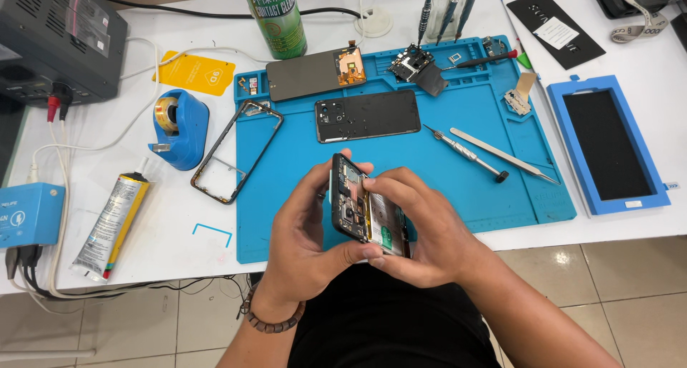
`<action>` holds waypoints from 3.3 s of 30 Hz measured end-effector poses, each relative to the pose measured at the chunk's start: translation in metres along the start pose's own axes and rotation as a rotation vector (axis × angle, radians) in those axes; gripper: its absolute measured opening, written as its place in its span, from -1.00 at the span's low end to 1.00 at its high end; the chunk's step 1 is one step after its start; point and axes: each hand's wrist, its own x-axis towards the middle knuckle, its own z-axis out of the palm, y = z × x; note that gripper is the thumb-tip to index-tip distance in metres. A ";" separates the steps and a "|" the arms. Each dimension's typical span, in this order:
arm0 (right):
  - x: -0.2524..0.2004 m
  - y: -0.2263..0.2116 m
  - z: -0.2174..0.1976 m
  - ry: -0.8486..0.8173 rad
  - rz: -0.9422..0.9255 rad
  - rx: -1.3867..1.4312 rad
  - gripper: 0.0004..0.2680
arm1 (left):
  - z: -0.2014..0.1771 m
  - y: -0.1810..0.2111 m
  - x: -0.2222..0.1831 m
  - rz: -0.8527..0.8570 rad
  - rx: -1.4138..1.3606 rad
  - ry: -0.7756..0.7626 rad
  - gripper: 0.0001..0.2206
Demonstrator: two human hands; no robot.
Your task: The person assembles a smartphone by aligning and pressing the screen assembly onto the chassis, then detaches and reattaches the battery connector ribbon cable. They repeatedly check the fit of the screen and handle the internal components on a blue work mat.
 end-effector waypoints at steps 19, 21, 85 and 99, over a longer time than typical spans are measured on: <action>0.002 -0.009 -0.007 -0.106 0.481 1.468 -0.42 | 0.003 -0.014 0.006 -0.122 -0.047 0.243 -0.67; 0.000 -0.010 -0.006 -0.130 0.501 1.571 -0.41 | 0.003 -0.012 0.007 -0.115 -0.028 0.270 -0.76; 0.006 -0.037 0.003 0.569 0.503 0.889 -0.75 | -0.022 -0.018 0.003 0.198 0.316 0.560 -0.92; 0.006 -0.005 -0.040 -0.115 0.278 -0.246 -0.78 | -0.041 0.003 -0.004 0.210 0.782 0.165 -0.62</action>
